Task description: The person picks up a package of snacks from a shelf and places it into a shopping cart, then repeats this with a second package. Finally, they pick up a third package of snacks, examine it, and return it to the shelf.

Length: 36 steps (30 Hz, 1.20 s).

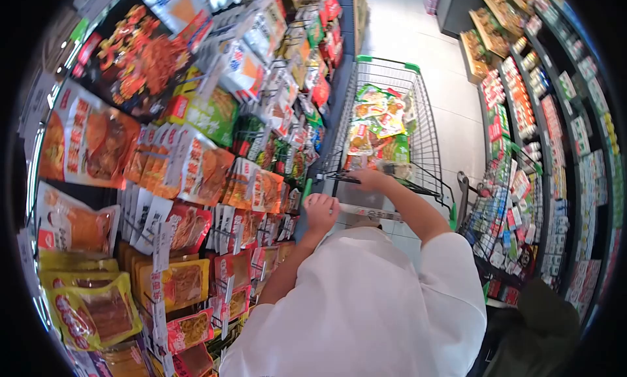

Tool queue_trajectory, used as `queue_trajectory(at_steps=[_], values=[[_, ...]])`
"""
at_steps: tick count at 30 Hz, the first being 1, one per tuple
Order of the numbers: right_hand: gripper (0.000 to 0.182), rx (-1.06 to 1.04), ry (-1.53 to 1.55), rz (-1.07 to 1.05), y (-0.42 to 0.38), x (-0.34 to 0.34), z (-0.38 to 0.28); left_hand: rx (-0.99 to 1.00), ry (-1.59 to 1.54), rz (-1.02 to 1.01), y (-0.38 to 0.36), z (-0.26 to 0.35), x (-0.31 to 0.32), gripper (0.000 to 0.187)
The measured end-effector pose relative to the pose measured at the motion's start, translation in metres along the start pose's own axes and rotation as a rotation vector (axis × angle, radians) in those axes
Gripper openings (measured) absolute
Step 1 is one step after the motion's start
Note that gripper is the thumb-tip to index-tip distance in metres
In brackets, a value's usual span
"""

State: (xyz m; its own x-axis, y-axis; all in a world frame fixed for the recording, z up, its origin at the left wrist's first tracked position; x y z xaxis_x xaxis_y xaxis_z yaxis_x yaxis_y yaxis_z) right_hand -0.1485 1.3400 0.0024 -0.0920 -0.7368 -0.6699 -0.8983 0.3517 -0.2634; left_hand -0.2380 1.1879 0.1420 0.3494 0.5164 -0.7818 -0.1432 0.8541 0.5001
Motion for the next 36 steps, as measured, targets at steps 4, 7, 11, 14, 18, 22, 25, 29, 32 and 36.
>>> queue_trajectory(at_steps=[4, 7, 11, 14, 18, 22, 25, 29, 32, 36], values=[[0.052, 0.164, -0.095, 0.117, -0.055, -0.03, -0.006, -0.004, -0.054, 0.029, 0.0, -0.005, -0.004, 0.012], [0.05, 0.248, -0.014, 0.258, -0.105, -0.039, -0.018, 0.004, -0.073, 0.075, -0.002, -0.007, -0.009, 0.013], [0.045, 0.315, -0.047, 0.381, -0.146, -0.045, -0.017, -0.011, -0.064, 0.084, -0.004, -0.013, -0.002, 0.015], [0.039, 0.251, -0.111, 0.493, -0.168, -0.052, -0.023, -0.01, -0.086, 0.096, -0.001, -0.009, -0.005, 0.013], [0.042, 0.307, -0.079, 0.406, -0.163, -0.047, 0.012, 0.008, -0.067, 0.017, -0.002, -0.011, 0.005, 0.011], [0.063, 0.344, 0.008, 0.113, -0.153, -0.047, 0.046, -0.014, -0.008, -0.033, 0.008, -0.008, 0.011, 0.01], [0.07, 0.369, 0.396, -0.13, -0.152, -0.05, 0.083, -0.042, 0.027, -0.115, 0.006, -0.009, 0.021, 0.009], [0.052, 0.407, 0.541, 0.151, -0.128, -0.109, 0.164, -0.023, 0.075, -0.183, 0.011, -0.011, 0.038, 0.011], [0.033, 0.506, 0.588, 0.61, -0.106, -0.107, 0.285, -0.021, 0.131, -0.236, 0.01, -0.012, 0.045, 0.016], [0.036, 0.716, 0.088, 0.467, -0.071, -0.046, 0.37, -0.096, 0.145, -0.384, 0.004, -0.021, 0.058, 0.021]])
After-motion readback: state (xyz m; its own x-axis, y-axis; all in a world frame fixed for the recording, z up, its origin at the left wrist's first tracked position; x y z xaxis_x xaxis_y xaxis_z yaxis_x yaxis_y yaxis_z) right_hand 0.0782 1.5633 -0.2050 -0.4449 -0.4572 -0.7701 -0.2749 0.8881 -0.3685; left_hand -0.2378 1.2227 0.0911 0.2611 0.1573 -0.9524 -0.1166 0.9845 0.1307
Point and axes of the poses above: each hand's wrist, its own y-axis towards the middle knuckle, its own x-axis out of the palm, z = x × y, the point moved 10 cm from there along y, towards the middle knuckle, and after that the axes turned 5 degrees about y, right-handed, at the moved point
